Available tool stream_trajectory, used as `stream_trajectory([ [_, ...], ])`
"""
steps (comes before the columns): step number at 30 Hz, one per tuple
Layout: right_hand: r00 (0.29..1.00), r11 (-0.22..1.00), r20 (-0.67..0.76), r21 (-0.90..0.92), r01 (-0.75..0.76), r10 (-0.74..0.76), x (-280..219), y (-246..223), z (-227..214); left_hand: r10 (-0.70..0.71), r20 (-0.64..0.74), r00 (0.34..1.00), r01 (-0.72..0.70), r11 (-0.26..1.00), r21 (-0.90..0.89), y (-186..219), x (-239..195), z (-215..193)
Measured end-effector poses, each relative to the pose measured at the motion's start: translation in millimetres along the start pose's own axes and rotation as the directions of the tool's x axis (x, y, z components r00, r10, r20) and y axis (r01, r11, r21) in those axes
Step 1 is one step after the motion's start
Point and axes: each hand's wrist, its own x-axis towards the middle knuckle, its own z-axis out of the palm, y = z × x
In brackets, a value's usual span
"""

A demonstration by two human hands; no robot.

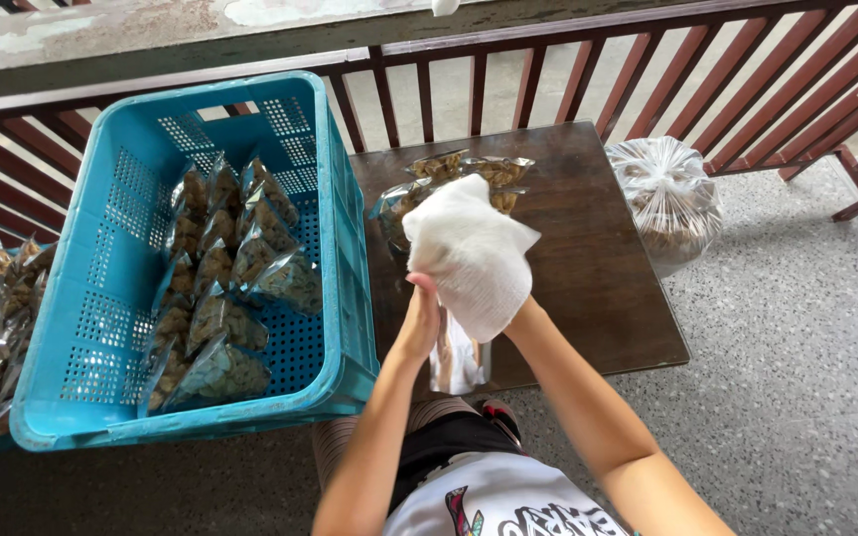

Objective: The person sits on the floor and wipes the exterior of clear plastic bags containing food items using a white cloth. They pick up each bag from a blue basket, wipe it, and place it on a wooden table.

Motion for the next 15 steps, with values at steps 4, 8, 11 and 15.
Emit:
stream_trajectory([
  [4,0.971,0.970,0.231,0.220,-0.106,0.053,-11.5,24.2,-10.2,-0.168,0.023,0.986,0.148,0.919,0.365,20.0,-9.5,-0.5],
  [8,0.949,0.889,0.276,0.380,-0.255,0.154,1.3,43.3,-9.3,-0.137,0.044,0.990,0.119,0.953,0.279,32.4,-14.3,12.8],
  [11,0.925,0.818,0.219,0.434,-0.377,0.310,8.1,56.0,-16.6,-0.056,0.017,0.998,0.054,0.993,0.107,28.6,-18.0,12.9],
  [15,0.826,0.726,0.018,0.466,-0.506,0.564,-13.3,37.8,-10.9,-0.104,-0.145,0.984,0.091,0.992,-0.089,13.4,-5.1,2.6],
])
